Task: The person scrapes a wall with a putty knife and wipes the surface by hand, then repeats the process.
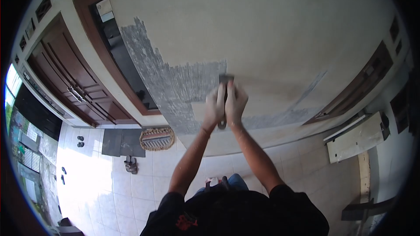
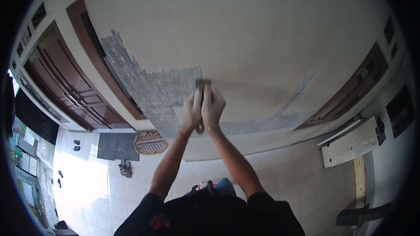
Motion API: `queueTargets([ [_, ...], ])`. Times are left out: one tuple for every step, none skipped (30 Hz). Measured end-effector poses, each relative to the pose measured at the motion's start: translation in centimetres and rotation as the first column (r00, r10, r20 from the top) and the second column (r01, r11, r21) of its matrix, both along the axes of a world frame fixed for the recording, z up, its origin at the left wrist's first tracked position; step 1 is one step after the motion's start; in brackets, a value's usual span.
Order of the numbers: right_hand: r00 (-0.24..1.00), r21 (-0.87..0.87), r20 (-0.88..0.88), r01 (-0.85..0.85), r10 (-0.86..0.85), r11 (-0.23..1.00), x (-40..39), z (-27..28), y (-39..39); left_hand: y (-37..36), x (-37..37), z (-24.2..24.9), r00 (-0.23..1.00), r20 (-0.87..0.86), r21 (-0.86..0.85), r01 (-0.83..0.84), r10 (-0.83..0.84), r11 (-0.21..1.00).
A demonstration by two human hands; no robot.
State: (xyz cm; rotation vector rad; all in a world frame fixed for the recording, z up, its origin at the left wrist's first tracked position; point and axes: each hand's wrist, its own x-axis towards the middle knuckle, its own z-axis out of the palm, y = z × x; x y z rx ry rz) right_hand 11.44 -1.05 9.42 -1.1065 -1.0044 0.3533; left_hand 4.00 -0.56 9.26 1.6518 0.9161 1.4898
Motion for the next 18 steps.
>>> queueTargets([
  [0.998,-0.002,-0.044,-0.05,0.05,0.999,0.2,2.5,0.3,0.8,0.2,0.8,0.995,0.08,-0.04,0.062,-0.059,0.997],
  [0.991,0.006,-0.088,-0.098,0.099,0.995,0.3,3.8,0.5,1.6,0.4,1.6,0.98,0.161,-0.067,0.128,-0.115,0.99],
  [0.996,0.004,-0.064,-0.065,0.065,0.998,0.4,2.5,0.6,2.0,0.5,2.0,0.955,0.243,-0.085,0.193,-0.168,0.977],
  [0.999,0.01,-0.037,-0.033,0.033,0.999,0.3,-0.3,1.0,1.7,0.4,0.4,0.983,0.143,-0.049,0.126,-0.118,0.991],
  [1.0,0.024,-0.008,-0.002,0.002,1.0,0.3,-3.3,1.4,1.2,0.3,-2.9,0.997,0.046,0.0,0.06,-0.06,0.998],
  [1.0,0.002,0.001,0.011,-0.011,1.0,0.1,-6.8,0.3,0.2,0.2,-7.0,0.998,-0.067,0.014,-0.001,0.002,1.0],
  [0.997,-0.159,0.077,0.034,-0.022,0.987,0.2,-12.4,-0.9,-0.8,0.1,-13.2,0.984,-0.17,-0.069,-0.059,0.046,0.996],
  [0.992,-0.37,0.118,0.09,-0.049,0.925,0.4,-18.2,-2.1,-2.4,0.1,-19.1,0.993,-0.117,-0.327,-0.042,0.003,0.944],
  [0.994,-0.669,0.105,0.068,0.003,0.741,1.4,-24.0,-3.3,-3.6,-0.2,-23.9,0.995,-0.006,-0.697,0.071,-0.104,0.714],
  [0.996,-0.785,0.055,0.089,-0.073,0.613,1.9,-27.9,-5.3,-2.4,-1.7,-34.5,0.651,-0.677,-0.267,0.219,-0.344,0.939],
  [0.991,-0.801,0.129,0.128,-0.04,0.585,3.3,-31.6,-7.2,-4.2,-1.9,-30.9,0.71,-0.38,-0.667,0.233,-0.593,0.707],
  [0.995,-0.85,0.098,0.086,-0.003,0.52,4.7,-34.1,-9.0,-6.1,-2.2,-27.0,0.791,-0.095,-0.913,0.172,-0.604,0.369],
  [0.997,-0.884,0.071,0.054,0.019,0.465,6.2,-36.4,-10.8,-5.6,-2.7,-24.0,0.744,-0.172,-0.878,0.182,-0.646,0.442],
  [0.998,-0.895,0.056,0.05,0.001,0.442,8.0,-38.5,-12.5,-4.9,-3.5,-22.0,0.691,-0.25,-0.838,0.196,-0.678,0.509],
  [0.998,-0.93,0.023,0.043,-0.058,0.366,9.7,-39.5,-14.1,-3.3,-4.1,-20.0,0.74,-0.363,-0.71,0.174,-0.566,0.683],
  [0.991,-0.937,0.104,0.126,-0.085,0.327,11.9,-42.0,-15.5,-2.2,-4.8,-16.3,0.787,-0.567,-0.332,0.053,-0.244,0.942],
  [0.973,-0.972,-0.156,-0.12,-0.171,0.203,14.0,-39.9,-17.4,-2.2,-4.9,-9.6,0.837,-0.546,-0.111,-0.122,0.042,0.986],
  [0.925,-0.94,-0.265,-0.186,-0.27,0.285,15.9,-40.4,-19.1,-2.4,-5.4,-3.3,0.831,-0.506,0.056,-0.238,0.233,0.97],
])
